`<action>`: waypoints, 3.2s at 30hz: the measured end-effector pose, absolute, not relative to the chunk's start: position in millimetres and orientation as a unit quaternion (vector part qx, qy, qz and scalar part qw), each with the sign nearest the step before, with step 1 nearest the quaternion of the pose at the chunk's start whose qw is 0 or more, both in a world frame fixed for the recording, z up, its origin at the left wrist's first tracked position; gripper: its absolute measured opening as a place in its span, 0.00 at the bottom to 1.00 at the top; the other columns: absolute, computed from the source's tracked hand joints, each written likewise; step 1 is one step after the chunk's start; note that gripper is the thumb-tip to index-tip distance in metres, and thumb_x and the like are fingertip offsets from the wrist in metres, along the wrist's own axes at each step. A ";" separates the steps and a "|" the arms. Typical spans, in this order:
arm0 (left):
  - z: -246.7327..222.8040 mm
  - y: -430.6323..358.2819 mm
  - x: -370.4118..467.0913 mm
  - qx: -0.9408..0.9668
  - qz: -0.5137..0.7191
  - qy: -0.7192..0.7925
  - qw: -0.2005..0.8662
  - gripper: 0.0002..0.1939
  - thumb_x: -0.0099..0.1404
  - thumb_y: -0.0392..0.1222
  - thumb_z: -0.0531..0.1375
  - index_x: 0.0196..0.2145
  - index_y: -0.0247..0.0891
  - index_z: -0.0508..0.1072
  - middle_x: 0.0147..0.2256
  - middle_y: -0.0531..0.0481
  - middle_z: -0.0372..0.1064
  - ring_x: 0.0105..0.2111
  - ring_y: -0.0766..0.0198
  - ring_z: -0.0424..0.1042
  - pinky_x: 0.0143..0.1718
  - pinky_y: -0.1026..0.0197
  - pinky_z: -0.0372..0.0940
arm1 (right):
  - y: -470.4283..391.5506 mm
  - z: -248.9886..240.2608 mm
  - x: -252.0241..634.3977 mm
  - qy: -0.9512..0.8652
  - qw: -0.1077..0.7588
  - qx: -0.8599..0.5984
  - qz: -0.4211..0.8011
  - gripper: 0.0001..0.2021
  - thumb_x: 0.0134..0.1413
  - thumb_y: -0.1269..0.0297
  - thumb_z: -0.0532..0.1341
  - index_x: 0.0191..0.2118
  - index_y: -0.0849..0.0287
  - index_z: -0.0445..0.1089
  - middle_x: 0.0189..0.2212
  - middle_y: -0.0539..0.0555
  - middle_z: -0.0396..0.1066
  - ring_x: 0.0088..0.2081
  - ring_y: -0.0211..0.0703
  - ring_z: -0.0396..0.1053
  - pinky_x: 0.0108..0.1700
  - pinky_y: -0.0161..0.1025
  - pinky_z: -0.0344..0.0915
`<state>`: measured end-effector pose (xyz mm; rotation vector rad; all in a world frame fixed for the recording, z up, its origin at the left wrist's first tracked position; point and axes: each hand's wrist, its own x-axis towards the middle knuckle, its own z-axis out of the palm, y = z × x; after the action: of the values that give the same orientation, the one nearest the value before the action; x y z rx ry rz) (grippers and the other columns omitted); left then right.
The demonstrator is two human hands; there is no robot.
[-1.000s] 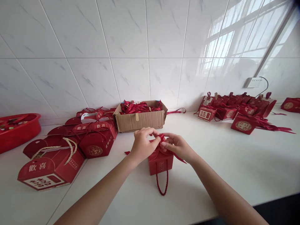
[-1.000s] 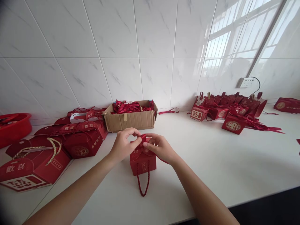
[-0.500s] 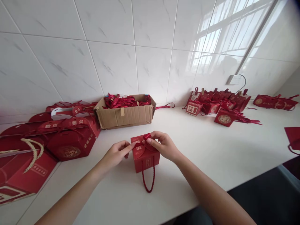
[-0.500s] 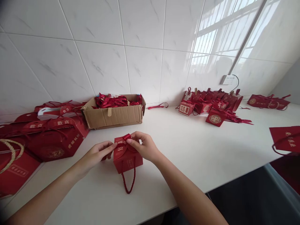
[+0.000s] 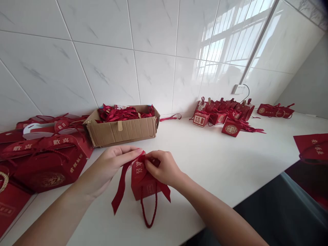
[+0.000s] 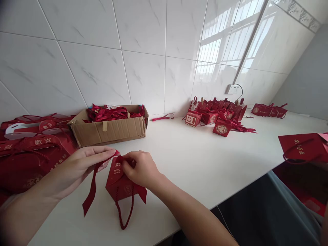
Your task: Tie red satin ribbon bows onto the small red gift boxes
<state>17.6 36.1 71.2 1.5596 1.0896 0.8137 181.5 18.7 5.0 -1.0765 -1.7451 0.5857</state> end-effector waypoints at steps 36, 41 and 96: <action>34.4 47.2 10.5 0.762 0.308 0.409 0.396 0.13 0.56 0.49 0.63 0.35 0.39 0.72 0.33 0.50 0.72 0.37 0.60 0.69 0.38 0.60 0.63 | 18.6 -5.5 181.6 -0.652 0.533 -0.397 0.365 0.09 0.52 0.65 0.59 0.35 0.56 0.55 0.26 0.47 0.68 0.26 0.35 0.62 0.29 0.34 0.57; 31.4 50.4 9.5 0.780 0.307 0.400 0.370 0.11 0.58 0.48 0.61 0.27 0.37 0.72 0.31 0.50 0.73 0.35 0.61 0.70 0.39 0.60 0.63 | 14.8 -2.6 182.0 -0.607 0.542 -0.397 0.424 0.14 0.53 0.62 0.60 0.33 0.54 0.49 0.22 0.43 0.67 0.21 0.33 0.55 0.24 0.31 0.52; 45.9 36.8 6.7 0.832 0.255 0.404 0.281 0.10 0.56 0.49 0.60 0.29 0.41 0.76 0.30 0.52 0.74 0.32 0.61 0.70 0.37 0.60 0.65 | 4.0 1.2 189.6 -0.625 0.462 -0.447 0.442 0.09 0.55 0.58 0.60 0.33 0.53 0.77 0.48 0.55 0.66 0.55 0.48 0.60 0.53 0.45 0.61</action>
<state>6.7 36.8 45.9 2.2311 1.0842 0.6830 189.6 4.0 1.2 -1.0997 -1.5374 1.0870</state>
